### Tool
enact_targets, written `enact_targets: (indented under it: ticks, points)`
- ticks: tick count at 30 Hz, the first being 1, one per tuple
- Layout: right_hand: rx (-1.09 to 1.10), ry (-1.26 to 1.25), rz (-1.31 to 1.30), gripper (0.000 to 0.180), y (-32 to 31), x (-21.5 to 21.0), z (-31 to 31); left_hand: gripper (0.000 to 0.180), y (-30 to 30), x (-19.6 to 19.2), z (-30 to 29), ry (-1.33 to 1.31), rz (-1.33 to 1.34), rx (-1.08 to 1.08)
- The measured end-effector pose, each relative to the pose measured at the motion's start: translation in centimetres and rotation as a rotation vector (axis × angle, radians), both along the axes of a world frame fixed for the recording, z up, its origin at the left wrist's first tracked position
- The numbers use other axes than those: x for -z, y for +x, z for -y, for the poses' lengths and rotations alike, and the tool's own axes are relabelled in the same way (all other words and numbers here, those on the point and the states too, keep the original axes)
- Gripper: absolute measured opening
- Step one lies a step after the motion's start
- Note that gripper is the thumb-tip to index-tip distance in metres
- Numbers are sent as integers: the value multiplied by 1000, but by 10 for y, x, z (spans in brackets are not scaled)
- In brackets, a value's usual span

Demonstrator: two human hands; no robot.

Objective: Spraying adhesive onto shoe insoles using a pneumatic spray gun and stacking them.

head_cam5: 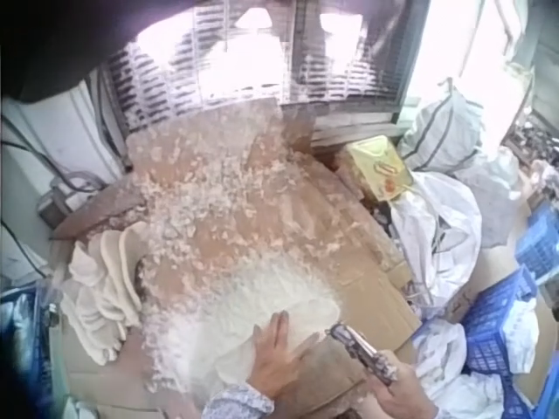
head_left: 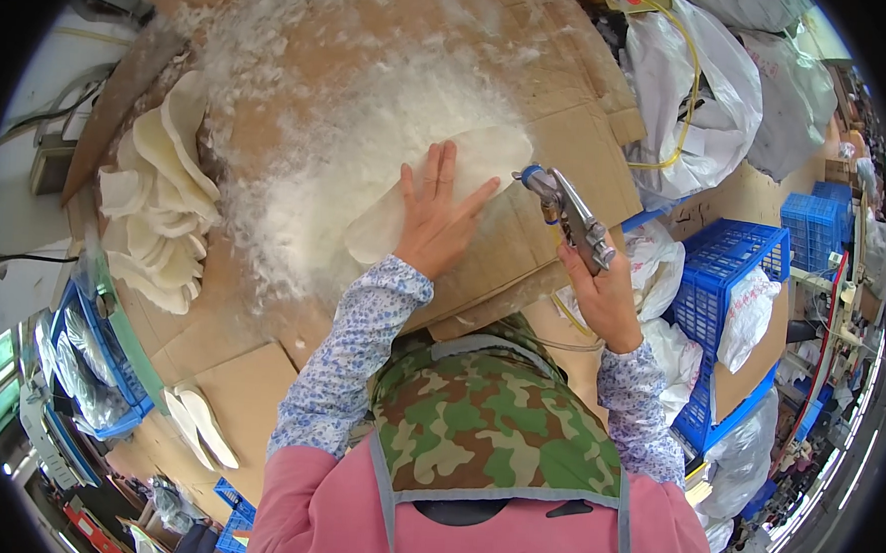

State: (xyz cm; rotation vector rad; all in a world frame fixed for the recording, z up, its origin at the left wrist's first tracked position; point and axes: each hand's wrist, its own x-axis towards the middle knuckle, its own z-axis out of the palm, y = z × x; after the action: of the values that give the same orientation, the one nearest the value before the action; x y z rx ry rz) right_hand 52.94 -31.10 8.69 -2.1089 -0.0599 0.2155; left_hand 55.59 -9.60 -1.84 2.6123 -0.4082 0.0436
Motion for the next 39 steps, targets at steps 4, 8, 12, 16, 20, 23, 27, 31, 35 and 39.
enact_targets:
  ticks: [4, 8, 12, 16, 20, 23, 27, 31, 35, 39]
  points:
    - [-34, 3, -8, 19, -1, 0, -9, 55, -20, -5, -21, 6, -69, -16]
    - [-56, -8, -22, 18, -4, -2, -17, 58, -36, -8, -35, 11, -102, -45]
    - [-72, -26, -23, 17, -10, -2, -24, 62, -51, -6, -49, 16, -85, -75]
    - [-90, -27, -6, 16, -17, -3, -35, 60, -68, -5, -65, 10, -82, -104]
    - [-127, -68, -29, 16, -24, -10, -49, 58, -84, -5, -80, -19, -97, -141]
    - [-159, -85, -35, 15, -29, -11, -59, 57, -98, -5, -90, -56, -106, -180]
    - [-216, -86, -46, 16, -35, -12, -73, 57, -117, -1, -101, -63, -106, -252]
    - [-247, -71, -129, 19, -42, -13, -85, 57, -130, -3, -107, -59, -121, -283]
    - [-316, -86, -158, 20, -47, -16, -100, 59, -136, -5, -108, -79, -123, -310]
    - [-376, -62, -158, 22, -52, -15, -108, 56, -143, -3, -111, -91, -101, -333]
